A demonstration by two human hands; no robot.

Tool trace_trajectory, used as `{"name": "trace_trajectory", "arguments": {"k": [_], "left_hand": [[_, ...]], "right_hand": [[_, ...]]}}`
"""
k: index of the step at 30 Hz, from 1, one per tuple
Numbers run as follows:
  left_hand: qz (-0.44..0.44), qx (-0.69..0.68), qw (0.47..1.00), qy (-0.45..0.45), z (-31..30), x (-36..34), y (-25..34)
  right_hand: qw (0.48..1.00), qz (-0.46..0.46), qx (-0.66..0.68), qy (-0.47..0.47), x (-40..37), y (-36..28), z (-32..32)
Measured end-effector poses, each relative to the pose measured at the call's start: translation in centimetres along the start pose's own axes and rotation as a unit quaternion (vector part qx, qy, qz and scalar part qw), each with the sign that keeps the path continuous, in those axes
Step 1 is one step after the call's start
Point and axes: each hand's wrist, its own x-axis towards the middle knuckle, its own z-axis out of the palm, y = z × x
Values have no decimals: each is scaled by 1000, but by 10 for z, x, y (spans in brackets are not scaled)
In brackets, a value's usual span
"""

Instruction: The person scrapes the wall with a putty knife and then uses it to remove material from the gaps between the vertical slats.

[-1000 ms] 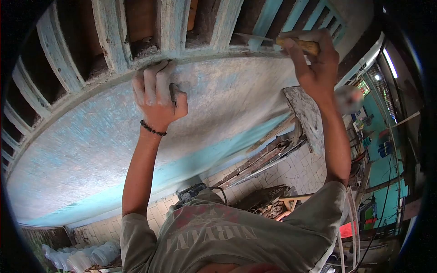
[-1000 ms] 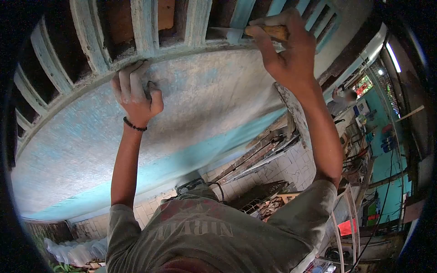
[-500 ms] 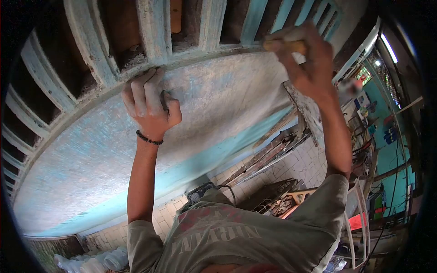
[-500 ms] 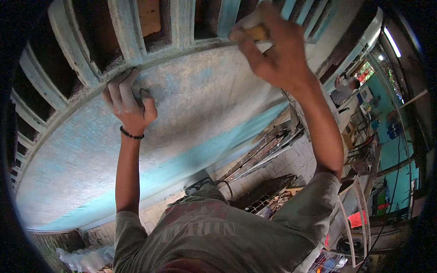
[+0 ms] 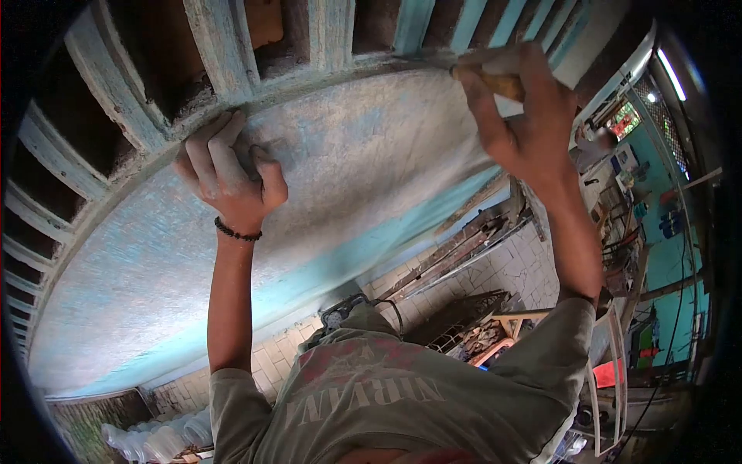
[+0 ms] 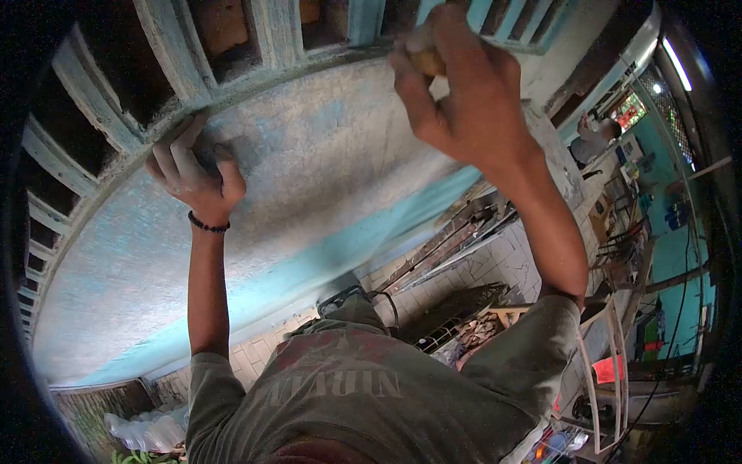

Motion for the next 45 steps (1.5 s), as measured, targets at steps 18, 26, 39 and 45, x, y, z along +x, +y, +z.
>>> {"name": "trace_trajectory", "arguments": {"k": [18, 26, 39, 45], "left_hand": [[22, -95, 995, -37, -63, 19, -1], [40, -48, 998, -16, -86, 19, -34], [50, -63, 996, -32, -90, 22, -22], [103, -132, 986, -19, -73, 63, -5]], "right_hand": [[999, -44, -10, 20, 30, -43, 29], [999, -34, -21, -22, 49, -56, 29], [996, -53, 32, -61, 62, -54, 21], [994, -35, 97, -46, 72, -51, 18]]}}
